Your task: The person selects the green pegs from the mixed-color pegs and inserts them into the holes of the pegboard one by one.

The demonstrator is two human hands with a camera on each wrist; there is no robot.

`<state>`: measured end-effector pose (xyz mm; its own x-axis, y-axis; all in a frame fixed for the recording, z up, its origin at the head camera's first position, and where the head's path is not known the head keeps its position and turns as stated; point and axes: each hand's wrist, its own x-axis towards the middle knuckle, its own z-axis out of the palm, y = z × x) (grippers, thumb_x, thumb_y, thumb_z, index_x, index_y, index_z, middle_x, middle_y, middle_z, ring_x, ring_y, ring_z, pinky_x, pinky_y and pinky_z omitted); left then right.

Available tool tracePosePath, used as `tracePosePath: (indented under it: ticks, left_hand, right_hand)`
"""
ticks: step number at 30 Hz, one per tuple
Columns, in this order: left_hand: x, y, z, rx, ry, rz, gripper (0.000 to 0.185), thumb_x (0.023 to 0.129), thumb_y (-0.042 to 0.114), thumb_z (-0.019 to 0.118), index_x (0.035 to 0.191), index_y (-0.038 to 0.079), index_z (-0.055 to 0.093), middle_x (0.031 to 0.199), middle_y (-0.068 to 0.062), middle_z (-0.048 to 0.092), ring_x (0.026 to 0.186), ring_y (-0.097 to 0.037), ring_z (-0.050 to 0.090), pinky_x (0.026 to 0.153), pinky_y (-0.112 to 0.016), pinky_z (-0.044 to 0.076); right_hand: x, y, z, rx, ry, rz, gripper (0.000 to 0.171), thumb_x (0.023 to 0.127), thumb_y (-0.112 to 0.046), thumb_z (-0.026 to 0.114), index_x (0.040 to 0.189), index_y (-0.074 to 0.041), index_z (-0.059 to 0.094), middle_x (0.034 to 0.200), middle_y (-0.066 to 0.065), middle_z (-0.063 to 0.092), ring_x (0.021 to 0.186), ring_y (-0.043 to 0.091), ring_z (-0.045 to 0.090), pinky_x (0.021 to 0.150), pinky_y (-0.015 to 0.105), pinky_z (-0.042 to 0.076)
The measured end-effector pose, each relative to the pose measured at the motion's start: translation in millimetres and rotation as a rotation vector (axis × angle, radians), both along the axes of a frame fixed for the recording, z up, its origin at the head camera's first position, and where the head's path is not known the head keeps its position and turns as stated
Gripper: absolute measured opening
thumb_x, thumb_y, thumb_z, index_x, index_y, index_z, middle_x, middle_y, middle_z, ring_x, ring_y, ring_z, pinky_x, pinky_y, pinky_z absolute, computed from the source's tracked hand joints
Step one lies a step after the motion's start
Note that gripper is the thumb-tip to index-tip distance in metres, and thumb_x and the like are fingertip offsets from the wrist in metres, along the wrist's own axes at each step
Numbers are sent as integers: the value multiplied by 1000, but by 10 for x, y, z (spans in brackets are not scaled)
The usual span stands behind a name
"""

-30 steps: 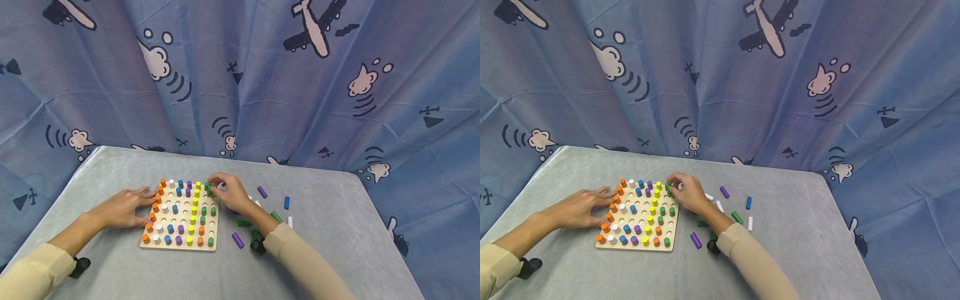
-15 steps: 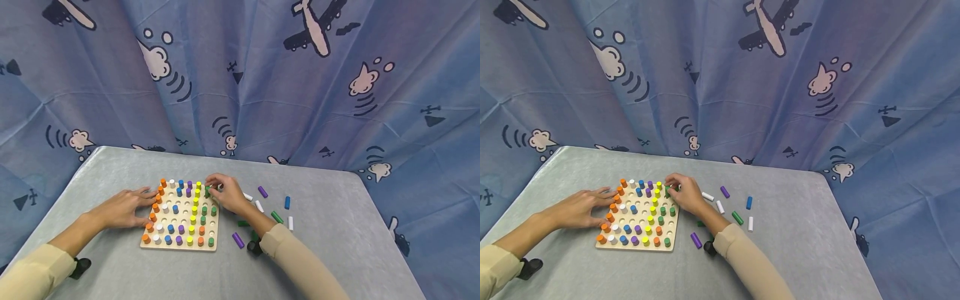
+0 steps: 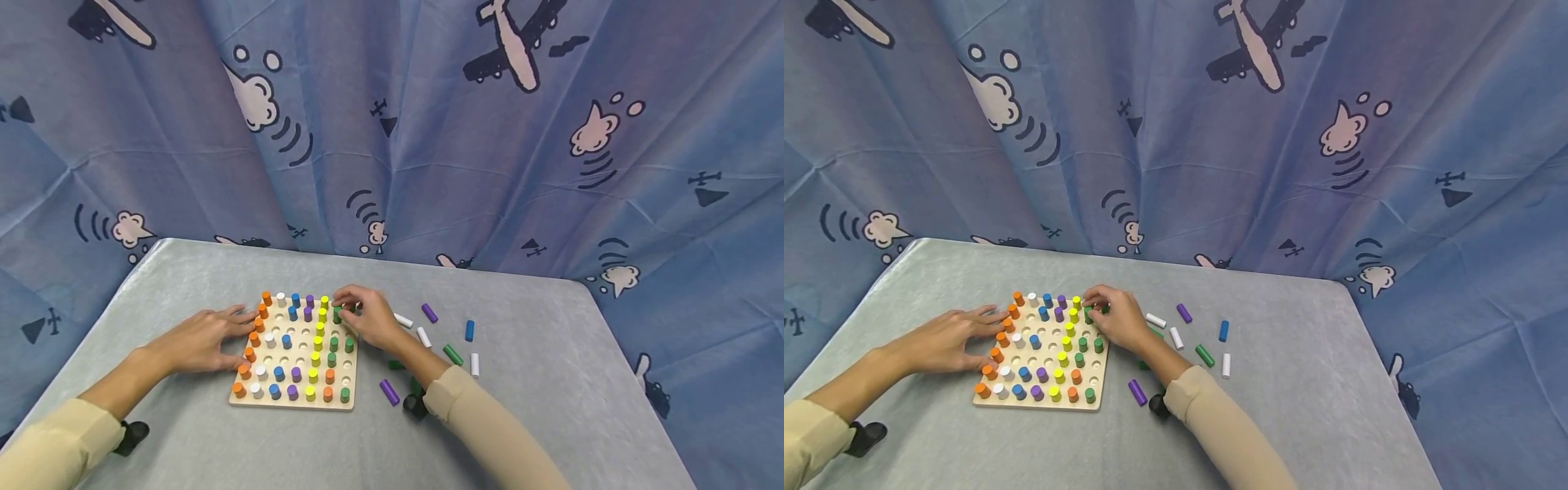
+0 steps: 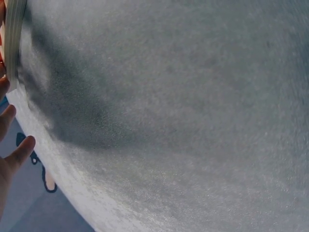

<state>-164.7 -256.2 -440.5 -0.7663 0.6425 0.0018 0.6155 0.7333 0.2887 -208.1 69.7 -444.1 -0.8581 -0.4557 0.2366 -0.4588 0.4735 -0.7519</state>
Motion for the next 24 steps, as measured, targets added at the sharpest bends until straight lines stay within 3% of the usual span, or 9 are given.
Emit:
tracePosePath:
  ticks: [8,18,24]
  left_hand:
    - [4,0,3,7,6,-4,71,81,53,75,129,1,66,143,-16,55,134,-47,44,99,-64,42]
    - [5,3,21,4,2,0,73,82,57,72,129,2,66,142,-17,55,133,-48,45,98,-64,42]
    - [9,4,18,6,-6,3,72,82,56,73,129,2,66,143,-16,55,133,-47,44,98,-64,42]
  right_hand:
    - [31,-12,4,29,-35,17,22,90,2,69,112,-4,69,97,4,75,86,13,64,77,32,55]
    - [41,-10,26,141,-35,16,24,91,-1,69,115,-7,69,101,0,75,90,11,65,79,29,52]
    - [38,61,110,160,-24,35,32,91,0,68,122,-7,65,107,3,75,88,11,65,84,37,52]
